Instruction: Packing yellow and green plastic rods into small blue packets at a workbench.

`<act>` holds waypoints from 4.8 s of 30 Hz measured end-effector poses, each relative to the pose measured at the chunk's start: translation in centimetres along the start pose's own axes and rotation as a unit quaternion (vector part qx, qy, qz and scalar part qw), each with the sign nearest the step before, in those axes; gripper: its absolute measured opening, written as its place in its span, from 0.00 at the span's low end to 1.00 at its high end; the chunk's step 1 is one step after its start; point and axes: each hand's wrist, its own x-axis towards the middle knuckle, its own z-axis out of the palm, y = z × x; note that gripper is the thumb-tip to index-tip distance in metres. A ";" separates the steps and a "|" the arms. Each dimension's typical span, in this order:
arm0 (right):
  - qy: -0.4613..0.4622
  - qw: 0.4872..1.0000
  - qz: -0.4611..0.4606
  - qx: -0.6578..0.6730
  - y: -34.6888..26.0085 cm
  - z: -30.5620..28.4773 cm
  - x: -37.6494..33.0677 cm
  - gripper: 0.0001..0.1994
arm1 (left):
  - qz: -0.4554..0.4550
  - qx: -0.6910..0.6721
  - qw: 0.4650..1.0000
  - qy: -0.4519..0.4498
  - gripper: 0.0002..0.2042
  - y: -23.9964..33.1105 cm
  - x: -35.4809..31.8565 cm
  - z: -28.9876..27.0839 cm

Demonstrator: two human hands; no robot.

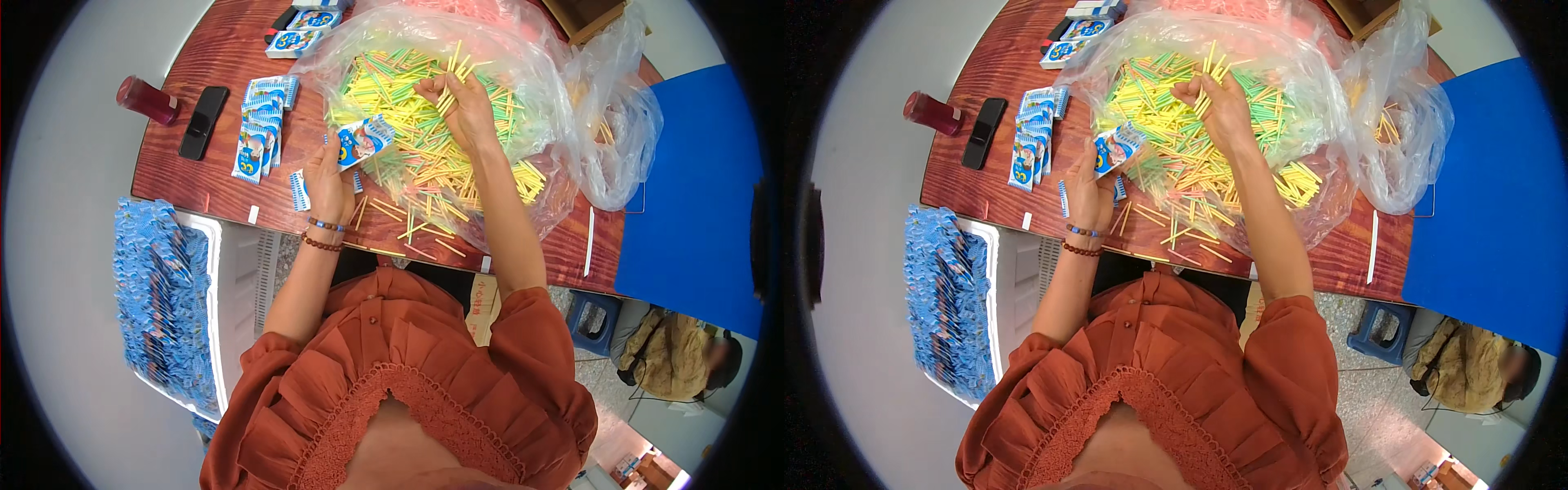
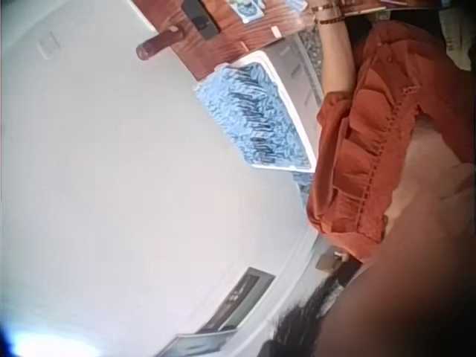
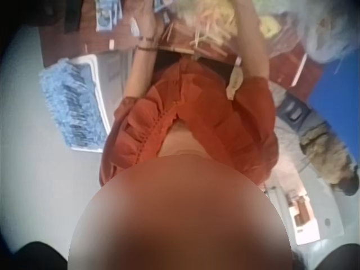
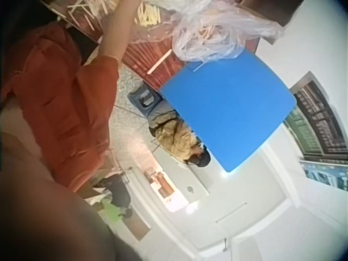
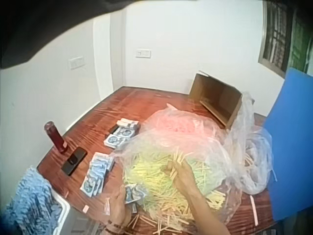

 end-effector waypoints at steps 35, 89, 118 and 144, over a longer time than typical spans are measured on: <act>-0.194 0.491 -0.111 -0.842 -1.9 -2.3 -0.1 0.08 | -0.008 -0.002 1.000 0.012 0.14 0.2 0.1 -1.0; 0.001 0.971 -0.118 -0.207 1.0 7.7 -6.0 0.23 | -0.058 -0.124 0.989 -0.057 0.14 -2.7 0.1 4.0; -0.242 0.905 0.056 -0.345 8.9 16.3 -1.6 0.09 | 0.221 -0.079 0.965 0.116 0.12 5.8 -0.6 -10.2; -0.293 0.583 -0.263 -0.711 9.1 6.3 -2.7 0.08 | 0.320 0.572 0.751 0.079 0.22 4.7 -1.0 -10.4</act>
